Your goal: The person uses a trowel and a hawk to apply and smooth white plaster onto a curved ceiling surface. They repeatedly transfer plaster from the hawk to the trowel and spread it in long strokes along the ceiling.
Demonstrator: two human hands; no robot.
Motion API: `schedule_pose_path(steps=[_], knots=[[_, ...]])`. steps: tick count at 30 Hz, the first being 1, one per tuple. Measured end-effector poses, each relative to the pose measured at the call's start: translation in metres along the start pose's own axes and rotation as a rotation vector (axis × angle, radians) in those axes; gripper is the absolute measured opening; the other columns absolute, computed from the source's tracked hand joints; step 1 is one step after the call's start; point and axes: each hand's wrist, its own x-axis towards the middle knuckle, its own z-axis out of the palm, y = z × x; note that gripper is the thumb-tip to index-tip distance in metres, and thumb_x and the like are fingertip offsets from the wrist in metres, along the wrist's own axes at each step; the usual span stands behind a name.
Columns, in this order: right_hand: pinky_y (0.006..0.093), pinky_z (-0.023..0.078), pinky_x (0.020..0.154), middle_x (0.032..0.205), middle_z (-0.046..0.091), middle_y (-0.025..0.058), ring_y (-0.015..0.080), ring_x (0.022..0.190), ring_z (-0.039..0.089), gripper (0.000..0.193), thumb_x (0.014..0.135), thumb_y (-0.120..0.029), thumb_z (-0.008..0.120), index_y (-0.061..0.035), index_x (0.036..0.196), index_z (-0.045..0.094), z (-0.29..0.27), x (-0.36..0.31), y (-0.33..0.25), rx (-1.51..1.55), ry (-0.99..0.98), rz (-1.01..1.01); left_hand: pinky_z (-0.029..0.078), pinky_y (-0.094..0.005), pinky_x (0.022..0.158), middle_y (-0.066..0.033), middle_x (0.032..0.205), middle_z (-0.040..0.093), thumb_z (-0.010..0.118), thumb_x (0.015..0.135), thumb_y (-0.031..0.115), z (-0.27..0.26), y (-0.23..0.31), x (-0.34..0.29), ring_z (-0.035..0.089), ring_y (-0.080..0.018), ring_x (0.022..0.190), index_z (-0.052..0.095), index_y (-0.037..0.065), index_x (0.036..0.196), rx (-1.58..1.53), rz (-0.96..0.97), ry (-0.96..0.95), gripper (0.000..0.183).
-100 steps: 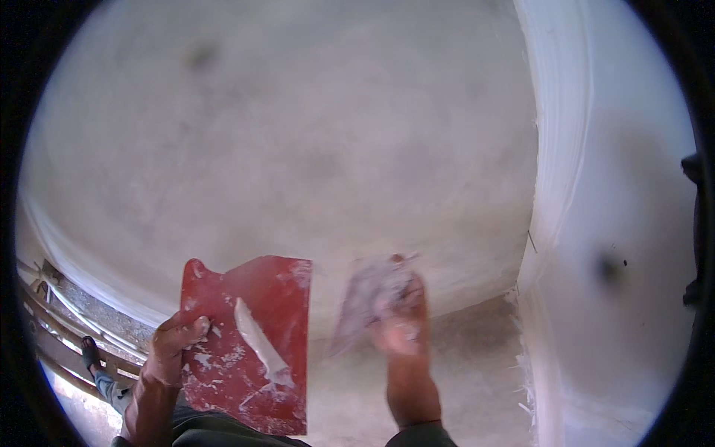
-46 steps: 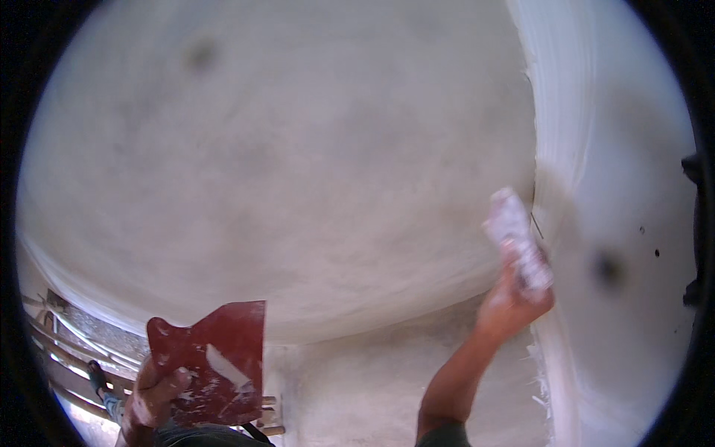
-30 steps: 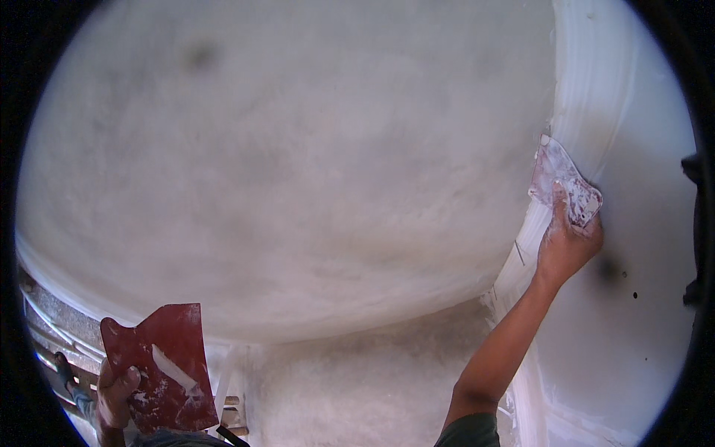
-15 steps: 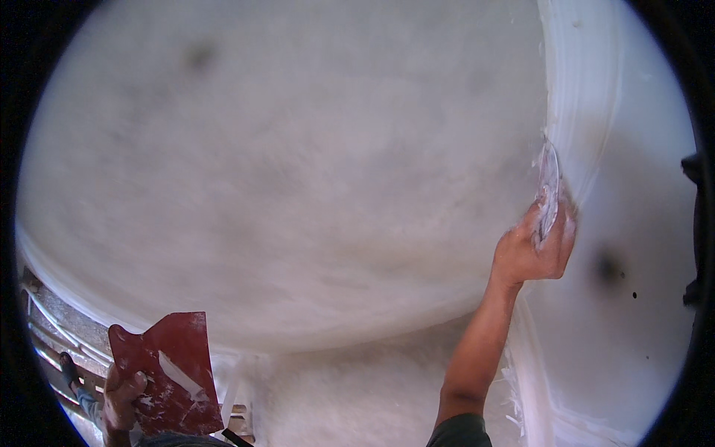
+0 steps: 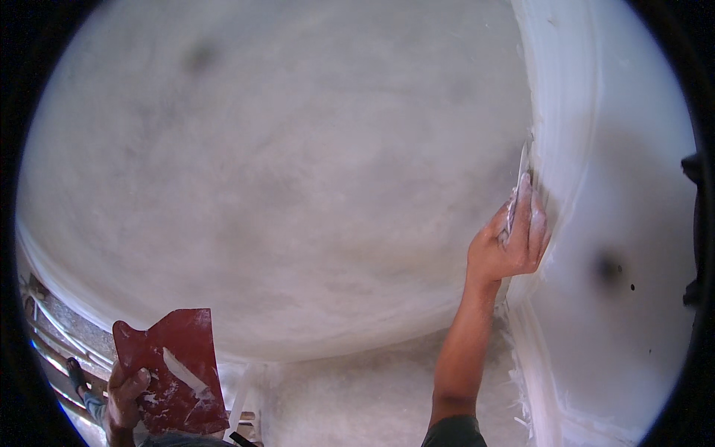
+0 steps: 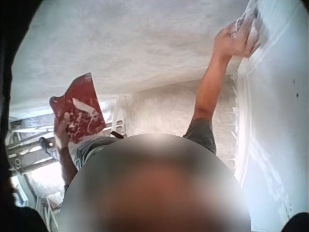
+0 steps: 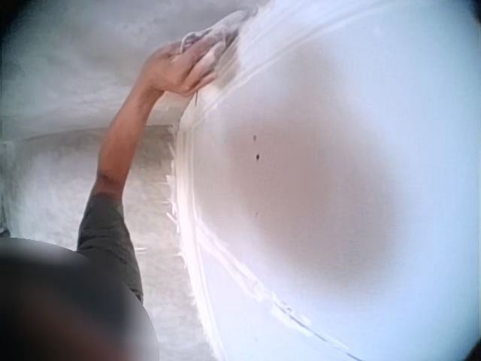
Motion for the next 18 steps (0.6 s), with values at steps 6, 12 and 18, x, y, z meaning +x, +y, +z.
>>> schedule_pose_path(steps=[6, 12, 18], knots=[[0.0387, 0.053, 0.083, 0.111, 0.076, 0.0085, 0.0264, 0.096, 0.071, 0.023, 0.101, -0.016, 0.066, -0.0062, 0.117, 0.078, -0.008, 0.014, -0.001, -0.011, 0.023, -0.013, 0.054, -0.0356, 0.090, -0.0124, 0.122, 0.069, 0.066, 0.088, 0.022, 0.001, 0.005, 0.000, 0.066, -0.0220, 0.101, 0.053, -0.003, 0.143, -0.087, 0.002, -0.011, 0.062], [0.0417, 0.059, 0.084, 0.106, 0.072, 0.0150, 0.0279, 0.098, 0.069, 0.033, 0.086, 0.008, 0.075, 0.0019, 0.118, 0.070, -0.085, -0.027, -0.053, 0.674, -0.100, 0.574, 0.054, -0.0305, 0.079, -0.0074, 0.112, 0.069, 0.064, 0.094, 0.020, 0.009, -0.004, 0.011, 0.066, -0.0151, 0.093, 0.057, -0.002, 0.136, 0.019, -0.010, 0.079, 0.048], [0.0359, 0.060, 0.086, 0.107, 0.070, 0.0096, 0.0198, 0.096, 0.070, 0.055, 0.078, 0.014, 0.078, 0.0055, 0.127, 0.054, -0.146, -0.075, -0.148, 1.809, -0.532, 1.546, 0.055, -0.0297, 0.078, -0.0082, 0.108, 0.070, 0.065, 0.099, 0.026, 0.041, 0.013, 0.019, 0.068, -0.0148, 0.087, 0.059, -0.005, 0.133, 0.139, -0.038, -0.074, 0.047]])
